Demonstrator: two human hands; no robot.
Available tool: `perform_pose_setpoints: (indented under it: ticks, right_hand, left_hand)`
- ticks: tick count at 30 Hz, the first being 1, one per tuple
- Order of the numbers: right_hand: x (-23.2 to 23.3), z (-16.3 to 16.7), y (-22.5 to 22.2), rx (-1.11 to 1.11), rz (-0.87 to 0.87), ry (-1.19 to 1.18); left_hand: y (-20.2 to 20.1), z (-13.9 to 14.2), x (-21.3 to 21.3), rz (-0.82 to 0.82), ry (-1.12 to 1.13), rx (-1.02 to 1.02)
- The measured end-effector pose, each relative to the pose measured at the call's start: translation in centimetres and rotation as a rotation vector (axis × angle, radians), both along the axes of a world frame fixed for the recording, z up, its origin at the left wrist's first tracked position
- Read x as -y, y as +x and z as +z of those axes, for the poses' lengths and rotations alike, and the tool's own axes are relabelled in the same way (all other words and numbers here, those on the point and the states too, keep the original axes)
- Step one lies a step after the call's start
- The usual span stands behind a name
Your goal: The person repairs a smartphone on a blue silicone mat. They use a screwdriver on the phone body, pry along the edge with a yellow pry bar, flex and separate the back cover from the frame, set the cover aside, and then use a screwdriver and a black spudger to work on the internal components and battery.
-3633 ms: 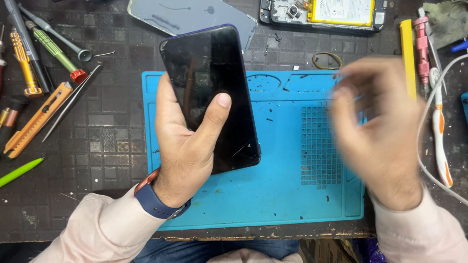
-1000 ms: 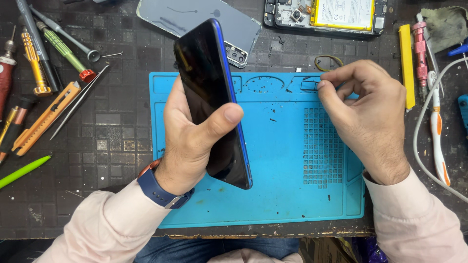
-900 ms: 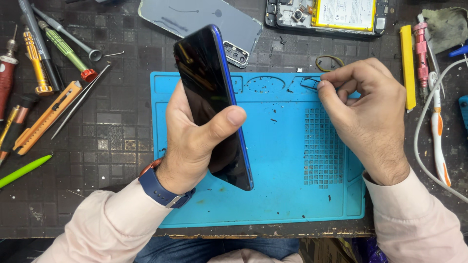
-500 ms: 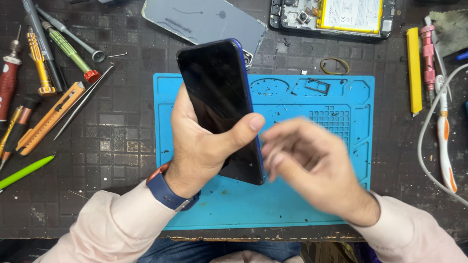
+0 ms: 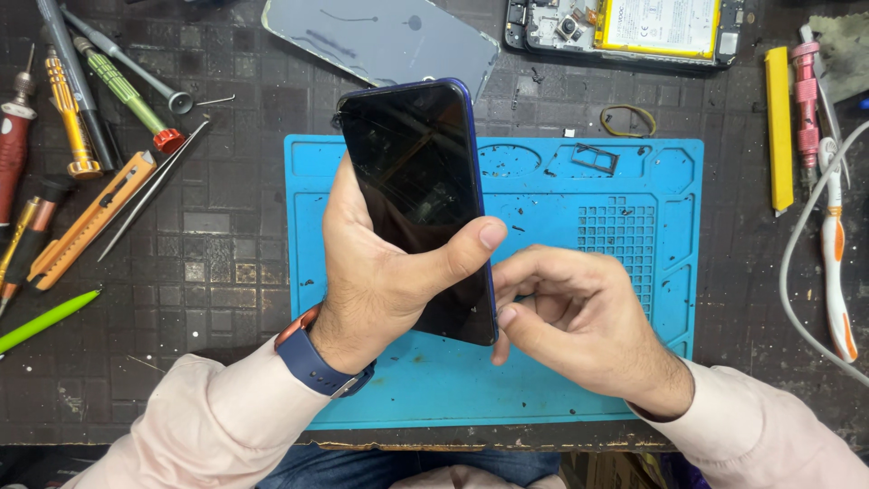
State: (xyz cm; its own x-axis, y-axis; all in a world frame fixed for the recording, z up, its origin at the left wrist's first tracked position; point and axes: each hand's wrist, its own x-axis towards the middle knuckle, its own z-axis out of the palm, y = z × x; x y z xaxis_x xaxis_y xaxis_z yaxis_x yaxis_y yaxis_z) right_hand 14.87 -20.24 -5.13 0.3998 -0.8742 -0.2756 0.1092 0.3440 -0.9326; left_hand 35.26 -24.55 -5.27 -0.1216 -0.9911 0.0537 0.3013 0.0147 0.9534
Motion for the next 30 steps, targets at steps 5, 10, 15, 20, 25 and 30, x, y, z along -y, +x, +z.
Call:
perform_pose_setpoints:
  ticks: [5, 10, 15, 20, 25, 30]
  right_hand:
    - [-0.2, 0.0, -0.1, 0.027, -0.007, 0.03]
    - [-0.5, 0.0, -0.2, 0.013, -0.003, 0.027]
    - [-0.6, 0.0, -0.1, -0.008, -0.038, 0.065]
    - [-0.4, -0.2, -0.3, -0.033, -0.044, 0.047]
    - [-0.5, -0.4, -0.2, -0.004, -0.083, 0.053]
    - [-1.1, -0.2, 0.2, -0.039, -0.115, 0.081]
  left_hand:
    - [-0.1, 0.1, -0.2, 0.009, -0.001, 0.021]
    - [0.0, 0.3, -0.5, 0.003, -0.023, 0.017]
    - [0.2, 0.5, -0.5, -0.002, -0.041, 0.013]
    - [0.1, 0.6, -0.6, 0.0, -0.04, -0.024]
    - [0.1, 0.5, -0.7, -0.001, -0.03, -0.02]
    - [0.2, 0.4, -1.3, -0.001, -0.046, 0.01]
